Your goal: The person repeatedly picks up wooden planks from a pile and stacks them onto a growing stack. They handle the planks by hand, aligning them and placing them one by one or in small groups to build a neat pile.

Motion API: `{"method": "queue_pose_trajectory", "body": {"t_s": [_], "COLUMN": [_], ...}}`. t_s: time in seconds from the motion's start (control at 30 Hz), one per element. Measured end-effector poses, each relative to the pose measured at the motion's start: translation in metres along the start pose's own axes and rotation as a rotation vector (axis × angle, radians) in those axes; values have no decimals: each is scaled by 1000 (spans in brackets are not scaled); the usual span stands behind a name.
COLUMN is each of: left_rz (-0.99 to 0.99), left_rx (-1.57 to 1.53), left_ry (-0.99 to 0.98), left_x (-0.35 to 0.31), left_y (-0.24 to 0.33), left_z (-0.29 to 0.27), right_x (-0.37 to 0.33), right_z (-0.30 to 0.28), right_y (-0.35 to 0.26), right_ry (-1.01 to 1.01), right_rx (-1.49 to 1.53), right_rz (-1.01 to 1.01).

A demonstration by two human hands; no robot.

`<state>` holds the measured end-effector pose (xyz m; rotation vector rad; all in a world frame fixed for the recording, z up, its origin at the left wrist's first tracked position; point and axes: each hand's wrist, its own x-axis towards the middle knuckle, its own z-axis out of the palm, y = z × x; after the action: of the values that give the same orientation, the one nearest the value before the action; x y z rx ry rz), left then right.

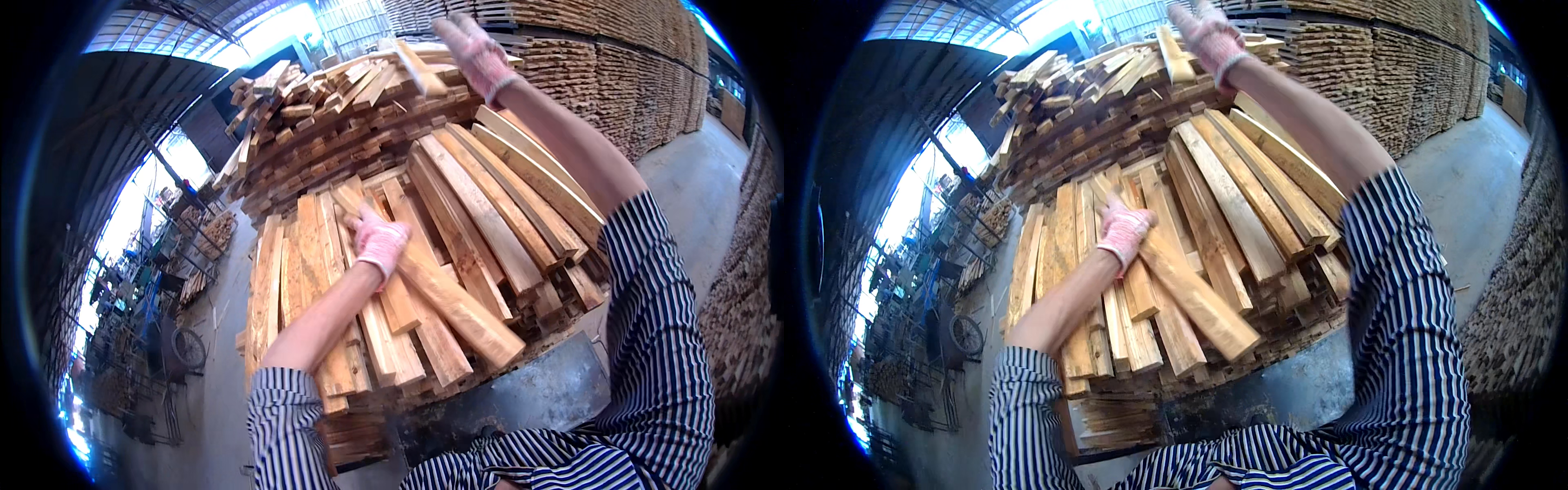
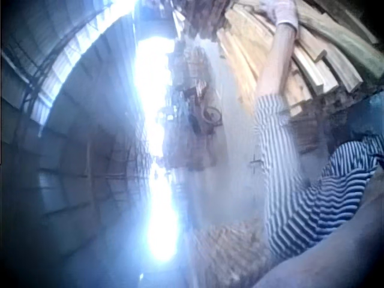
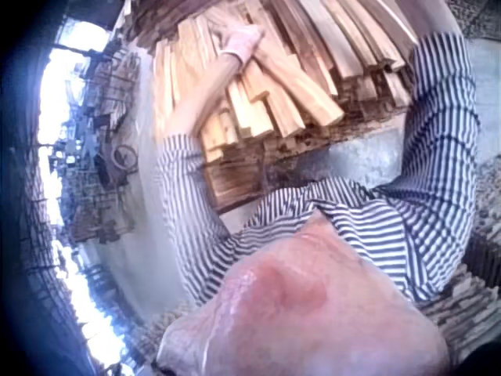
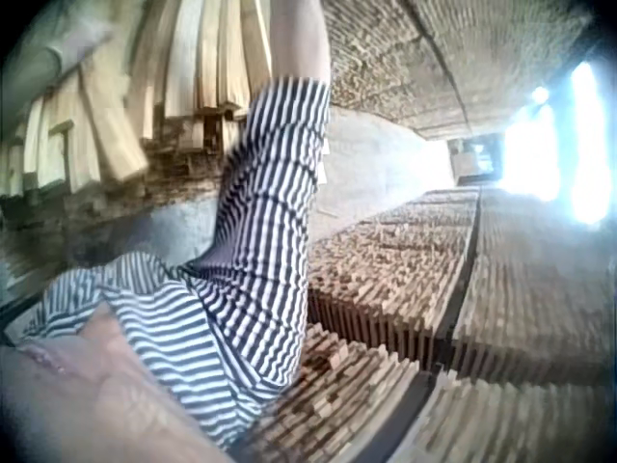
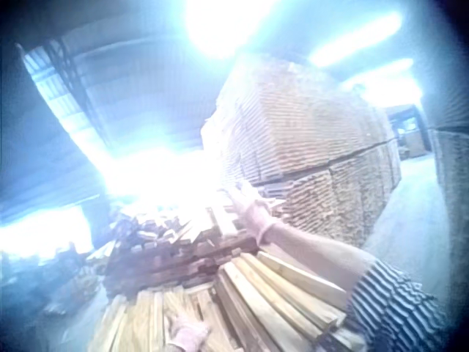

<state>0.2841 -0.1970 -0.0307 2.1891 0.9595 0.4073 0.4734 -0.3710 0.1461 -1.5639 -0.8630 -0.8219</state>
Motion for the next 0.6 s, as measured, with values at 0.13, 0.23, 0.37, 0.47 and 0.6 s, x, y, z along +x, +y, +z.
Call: {"method": "queue_pose_trajectory", "body": {"t_s": [0.13, 0.23, 0.37, 0.47, 0.6], "left_rz": [148, 189, 555, 835, 328], "left_rx": [-724, -583, -725, -246, 239], "left_ry": [-71, 36, -340, -136, 73], "left_x": [5, 50, 28, 62, 45], "left_y": [-15, 10, 20, -11, -77], "left_z": [-48, -54, -75, -127, -216], "right_x": [-122, -167, -163, -149, -134], "right_z": [34, 32, -6, -48, -94], "right_y": [-66, -98, -124, -83, -9], "right_ry": [-757, -1041, -909, -772, -807], "right_rx": [276, 316, -35, 187, -1183], "right_rz": [436, 623, 437, 744, 65]}}
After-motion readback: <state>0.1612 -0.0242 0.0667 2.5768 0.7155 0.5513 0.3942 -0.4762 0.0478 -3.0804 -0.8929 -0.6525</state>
